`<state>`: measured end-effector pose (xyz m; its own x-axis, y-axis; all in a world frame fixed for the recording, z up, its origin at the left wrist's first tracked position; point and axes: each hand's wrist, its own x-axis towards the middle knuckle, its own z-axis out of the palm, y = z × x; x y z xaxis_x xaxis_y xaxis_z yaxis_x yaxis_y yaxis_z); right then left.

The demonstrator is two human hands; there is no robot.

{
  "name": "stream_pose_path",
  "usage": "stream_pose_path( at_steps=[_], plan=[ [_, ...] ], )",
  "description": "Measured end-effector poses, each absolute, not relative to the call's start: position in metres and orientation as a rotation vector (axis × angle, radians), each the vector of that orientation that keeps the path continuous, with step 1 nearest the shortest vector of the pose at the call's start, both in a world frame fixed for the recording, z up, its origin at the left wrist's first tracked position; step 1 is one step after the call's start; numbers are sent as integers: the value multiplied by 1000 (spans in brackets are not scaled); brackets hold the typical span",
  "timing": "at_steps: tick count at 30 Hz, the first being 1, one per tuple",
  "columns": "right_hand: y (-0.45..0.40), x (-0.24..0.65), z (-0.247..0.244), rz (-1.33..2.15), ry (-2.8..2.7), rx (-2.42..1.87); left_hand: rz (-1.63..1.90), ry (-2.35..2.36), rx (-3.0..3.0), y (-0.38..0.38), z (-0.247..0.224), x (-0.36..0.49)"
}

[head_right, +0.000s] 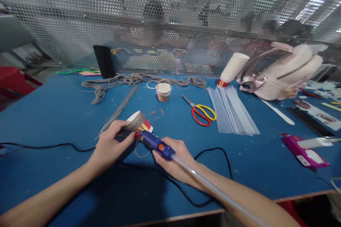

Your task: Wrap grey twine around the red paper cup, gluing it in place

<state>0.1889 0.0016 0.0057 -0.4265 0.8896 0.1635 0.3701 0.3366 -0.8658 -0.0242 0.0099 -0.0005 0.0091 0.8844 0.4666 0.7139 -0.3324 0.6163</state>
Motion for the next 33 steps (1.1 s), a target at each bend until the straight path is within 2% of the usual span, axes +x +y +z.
stream_pose_path(
  at_steps=[9, 33],
  plan=[
    [1, 188, 1, 870, -1997, -1047, 1232, 1684, 2067, 9, 0, -25],
    [-1, 193, -5, 712, -2151, -942, 1224, 1685, 2063, 9, 3, -24]
  ],
)
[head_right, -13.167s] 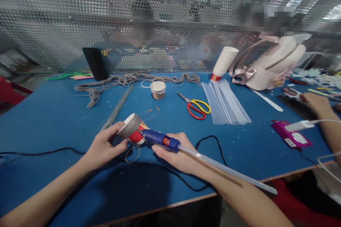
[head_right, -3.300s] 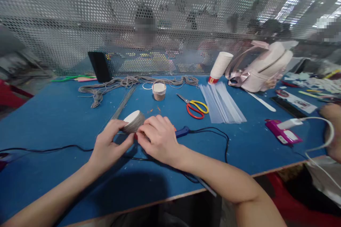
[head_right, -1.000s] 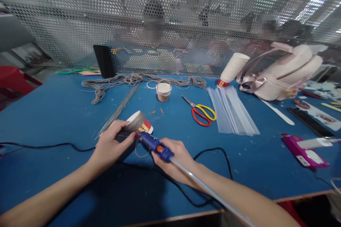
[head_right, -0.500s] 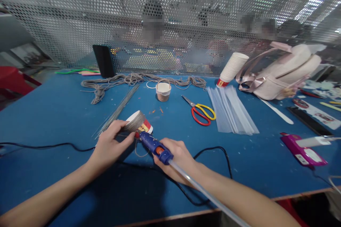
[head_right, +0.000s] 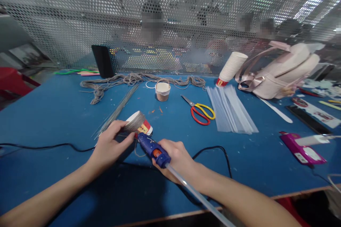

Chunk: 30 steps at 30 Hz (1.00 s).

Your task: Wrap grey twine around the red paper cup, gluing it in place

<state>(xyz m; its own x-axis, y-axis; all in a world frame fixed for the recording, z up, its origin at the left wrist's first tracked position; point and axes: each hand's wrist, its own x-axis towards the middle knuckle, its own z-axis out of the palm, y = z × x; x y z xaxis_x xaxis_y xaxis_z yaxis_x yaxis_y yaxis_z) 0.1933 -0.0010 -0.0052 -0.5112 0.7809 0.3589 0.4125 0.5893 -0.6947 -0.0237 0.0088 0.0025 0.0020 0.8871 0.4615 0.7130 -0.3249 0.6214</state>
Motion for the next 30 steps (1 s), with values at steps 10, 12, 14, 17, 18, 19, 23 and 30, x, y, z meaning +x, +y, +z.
stream_pose_path(
  at_steps=[10, 12, 14, 17, 18, 19, 23, 30],
  plan=[
    [-1, 193, -7, 699, -2137, -971, 1230, 1682, 2080, 9, 3, -23],
    [-1, 193, -7, 675, -2130, -976, 1228, 1684, 2078, 9, 3, -23],
    [0, 194, -6, 693, -2110, -972, 1227, 1689, 2075, 8, 2, -24],
    [0, 196, -5, 743, -2088, -963, 1235, 1682, 2082, 8, 2, -24],
    [0, 196, -5, 749, -2086, -962, 1237, 1679, 2082, 8, 2, -24],
    [-1, 196, -5, 749, -2083, -955, 1235, 1677, 2081, 8, 2, -24],
    [-1, 196, -6, 743, -2089, -940, 1215, 1689, 2057, 8, 3, -23],
    [-1, 196, -3, 734, -2109, -957, 1235, 1672, 2046, 9, 4, -23]
  ],
)
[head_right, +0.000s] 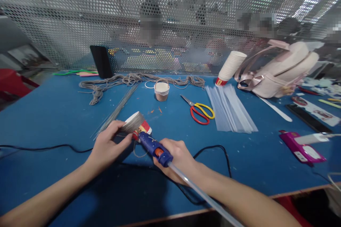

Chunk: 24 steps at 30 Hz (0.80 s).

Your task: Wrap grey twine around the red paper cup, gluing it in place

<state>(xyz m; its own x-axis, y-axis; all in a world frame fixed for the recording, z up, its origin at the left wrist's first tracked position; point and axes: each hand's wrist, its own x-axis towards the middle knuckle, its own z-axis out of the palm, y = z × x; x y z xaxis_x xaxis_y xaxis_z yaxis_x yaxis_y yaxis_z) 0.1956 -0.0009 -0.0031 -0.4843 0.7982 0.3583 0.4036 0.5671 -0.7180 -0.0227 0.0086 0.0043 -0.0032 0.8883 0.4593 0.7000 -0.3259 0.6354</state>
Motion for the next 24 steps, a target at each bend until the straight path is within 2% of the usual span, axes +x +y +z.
stream_pose_path(
  at_steps=[10, 24],
  plan=[
    [0, 198, -4, 784, -2034, -998, 1249, 1648, 2020, 9, 2, -25],
    [0, 195, 15, 1138, -1852, -1198, 1211, 1565, 1983, 11, -4, -33]
  ],
)
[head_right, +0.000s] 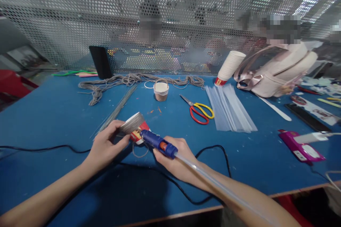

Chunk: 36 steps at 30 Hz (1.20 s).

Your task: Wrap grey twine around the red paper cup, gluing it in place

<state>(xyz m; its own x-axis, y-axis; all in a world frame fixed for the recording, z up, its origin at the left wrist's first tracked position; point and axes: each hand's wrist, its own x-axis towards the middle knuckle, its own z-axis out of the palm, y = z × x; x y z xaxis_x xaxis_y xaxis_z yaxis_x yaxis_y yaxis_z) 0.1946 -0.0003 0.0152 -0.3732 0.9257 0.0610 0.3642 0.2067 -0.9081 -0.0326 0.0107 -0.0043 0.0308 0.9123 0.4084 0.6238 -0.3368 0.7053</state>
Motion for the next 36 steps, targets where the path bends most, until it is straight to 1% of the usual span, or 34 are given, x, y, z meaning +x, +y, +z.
stream_pose_path(
  at_steps=[9, 13, 20, 27, 36],
  plan=[
    [0, 194, 24, 1334, -1703, -1254, 1174, 1546, 1967, 10, -1, -33],
    [-2, 193, 26, 1312, -1728, -1211, 1163, 1564, 1951, 10, 0, -32],
    [0, 195, 22, 1266, -1680, -1300, 1190, 1555, 1981, 10, -1, -33],
    [-4, 193, 17, 1110, -1887, -1157, 1212, 1602, 2039, 10, 3, -28],
    [-7, 196, -5, 760, -2106, -1004, 1240, 1676, 2095, 8, 3, -23]
  ],
)
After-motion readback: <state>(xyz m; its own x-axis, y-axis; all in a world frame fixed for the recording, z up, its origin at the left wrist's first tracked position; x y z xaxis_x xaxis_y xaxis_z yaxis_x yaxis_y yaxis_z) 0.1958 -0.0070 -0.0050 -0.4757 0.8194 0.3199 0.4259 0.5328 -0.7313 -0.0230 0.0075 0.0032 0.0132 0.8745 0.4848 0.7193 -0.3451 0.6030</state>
